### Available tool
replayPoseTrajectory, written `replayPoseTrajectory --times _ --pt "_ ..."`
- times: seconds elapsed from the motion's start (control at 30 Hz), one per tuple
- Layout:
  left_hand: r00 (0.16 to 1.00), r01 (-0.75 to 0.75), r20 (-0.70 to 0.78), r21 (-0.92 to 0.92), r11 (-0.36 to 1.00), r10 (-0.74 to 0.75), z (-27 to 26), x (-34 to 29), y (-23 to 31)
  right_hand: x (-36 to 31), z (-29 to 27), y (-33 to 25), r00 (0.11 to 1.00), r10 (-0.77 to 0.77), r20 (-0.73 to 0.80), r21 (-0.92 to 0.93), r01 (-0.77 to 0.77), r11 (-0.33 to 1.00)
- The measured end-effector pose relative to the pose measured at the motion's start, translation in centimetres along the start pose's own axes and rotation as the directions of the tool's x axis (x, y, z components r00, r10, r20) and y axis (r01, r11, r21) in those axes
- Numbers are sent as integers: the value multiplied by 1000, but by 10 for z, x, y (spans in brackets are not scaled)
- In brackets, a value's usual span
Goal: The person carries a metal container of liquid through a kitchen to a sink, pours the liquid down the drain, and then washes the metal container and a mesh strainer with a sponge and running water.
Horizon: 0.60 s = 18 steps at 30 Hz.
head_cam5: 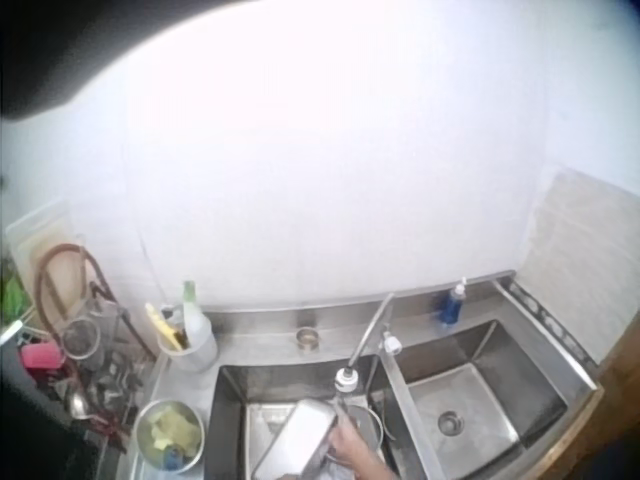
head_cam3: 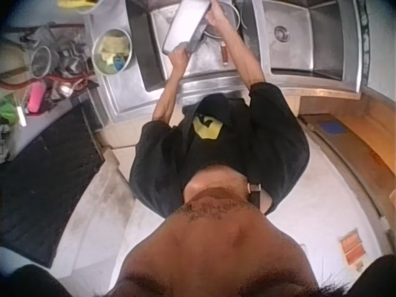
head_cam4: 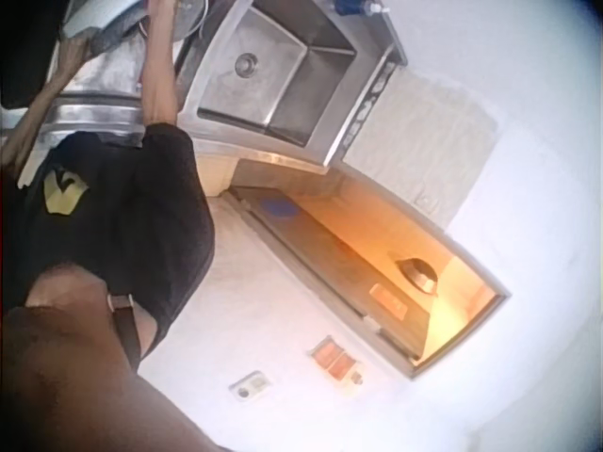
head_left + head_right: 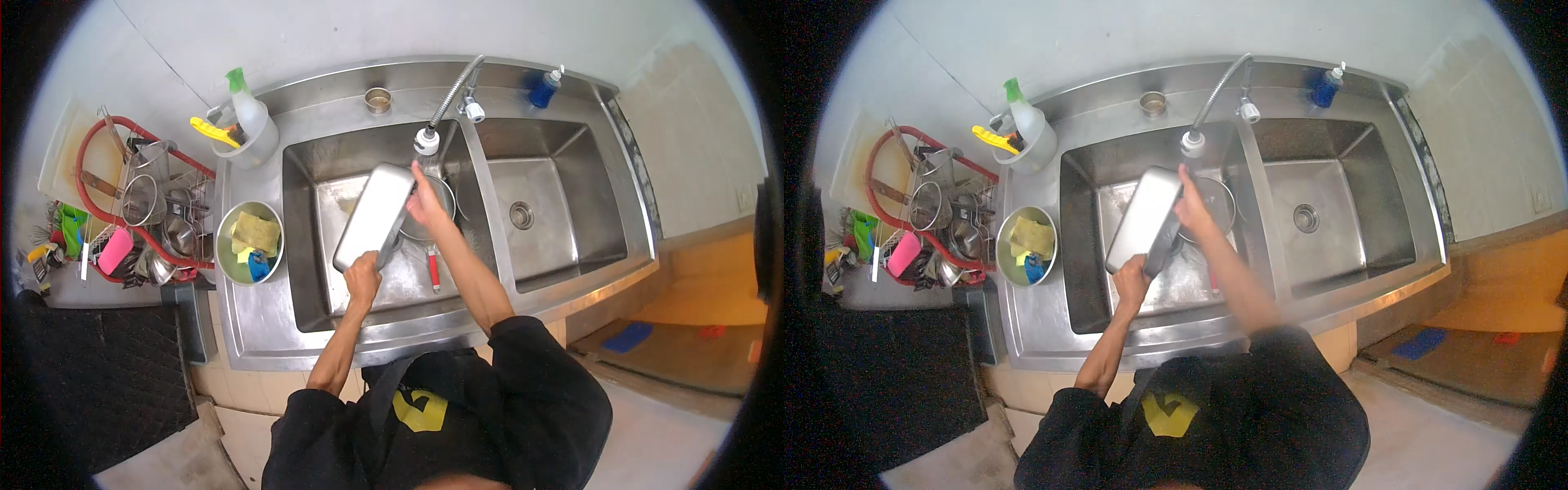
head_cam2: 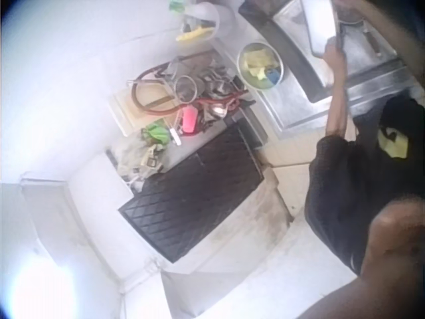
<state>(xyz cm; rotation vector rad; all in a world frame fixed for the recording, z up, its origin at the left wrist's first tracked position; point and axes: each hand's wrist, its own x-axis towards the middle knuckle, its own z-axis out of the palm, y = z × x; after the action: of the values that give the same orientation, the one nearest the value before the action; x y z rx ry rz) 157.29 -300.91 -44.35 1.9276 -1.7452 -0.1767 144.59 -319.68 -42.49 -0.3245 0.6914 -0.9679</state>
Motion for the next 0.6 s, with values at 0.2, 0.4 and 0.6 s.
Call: replayPoseTrajectory --times 0.2,0.4,0.6 --pt "976 -185 91 -140 973 199 -5 -5 6 18 -47 -9 886 -135 -445 -48 127 991" --pt "968 165 -82 -510 844 -238 -12 -4 -16 -24 -128 -37 892 -47 -451 37 71 997" --pt "112 834 879 -337 -437 -463 68 -17 -110 -39 -153 -47 964 53 -262 179 -5 984"
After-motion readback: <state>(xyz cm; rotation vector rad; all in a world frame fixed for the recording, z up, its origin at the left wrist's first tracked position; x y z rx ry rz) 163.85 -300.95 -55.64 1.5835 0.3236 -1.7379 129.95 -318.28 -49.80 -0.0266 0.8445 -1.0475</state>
